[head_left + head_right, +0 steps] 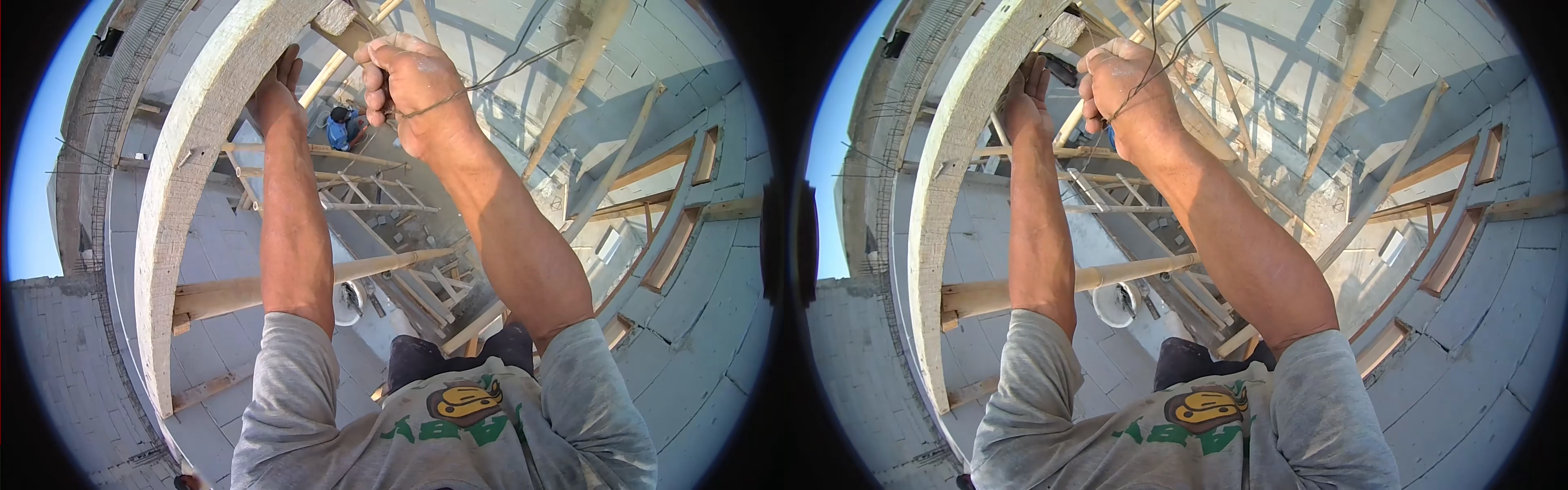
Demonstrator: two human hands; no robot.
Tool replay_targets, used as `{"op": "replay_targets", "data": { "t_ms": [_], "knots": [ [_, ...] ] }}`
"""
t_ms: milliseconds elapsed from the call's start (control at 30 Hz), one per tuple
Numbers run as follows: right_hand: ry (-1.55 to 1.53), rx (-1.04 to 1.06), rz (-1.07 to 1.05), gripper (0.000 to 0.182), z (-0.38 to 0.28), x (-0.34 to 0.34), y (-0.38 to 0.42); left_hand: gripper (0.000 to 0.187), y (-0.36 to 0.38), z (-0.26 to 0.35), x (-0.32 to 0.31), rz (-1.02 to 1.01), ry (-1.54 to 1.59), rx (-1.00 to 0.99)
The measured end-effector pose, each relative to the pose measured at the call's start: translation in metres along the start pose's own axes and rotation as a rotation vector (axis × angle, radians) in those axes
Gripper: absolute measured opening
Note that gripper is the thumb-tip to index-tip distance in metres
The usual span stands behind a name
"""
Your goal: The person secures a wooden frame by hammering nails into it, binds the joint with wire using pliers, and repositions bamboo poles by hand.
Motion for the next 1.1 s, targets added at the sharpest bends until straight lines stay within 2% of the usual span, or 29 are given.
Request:
{"op": "replay_targets", "data": {
  "t_ms": [67,133,233,333,400,467,633,867,1000,1100],
  "knots": [
    [-0.027,0.035,0.006,0.019,0.008,-0.002,0.001,0.029,0.014,0.000,0.001,0.007,-0.031,-0.001],
    [-0.105,0.109,-0.010,0.020,0.018,-0.004,-0.001,0.030,0.023,0.005,0.001,-0.005,-0.059,-0.085],
    [0.009,0.073,-0.001,0.021,0.015,-0.005,0.006,0.031,0.028,0.014,-0.003,-0.058,-0.097,-0.188],
    [-0.022,0.083,-0.010,0.020,0.014,0.003,0.001,0.032,0.021,0.015,-0.003,-0.118,-0.111,-0.231],
    [0.083,0.176,-0.010,0.023,0.002,0.009,0.003,0.033,0.022,0.018,-0.005,-0.161,-0.121,-0.233],
    [0.083,0.122,-0.006,0.023,0.023,0.014,0.009,0.029,0.016,0.016,-0.002,-0.210,-0.089,-0.204],
    [0.002,0.113,-0.022,0.022,0.035,0.011,0.002,0.019,-0.018,-0.018,0.017,-0.032,0.012,0.037],
    [0.002,0.114,-0.067,0.022,0.027,0.006,0.000,0.027,0.000,0.022,0.003,-0.115,-0.007,-0.125],
    [-0.031,0.152,-0.081,0.022,0.008,0.002,0.001,0.030,0.035,0.041,0.006,-0.131,-0.137,-0.222],
    [-0.094,0.120,-0.062,0.020,0.027,-0.014,0.004,0.031,0.055,0.047,0.004,-0.139,-0.190,-0.242]
  ]
}}
Point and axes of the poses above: each hand's wrist, its own y-axis away from the middle knuckle, its own x-axis out of the back of the hand, z = x × y, the point moved 5 cm from there along -y, towards the middle knuckle, and after that the axes turned 15 degrees about z, right-handed, at the moved point
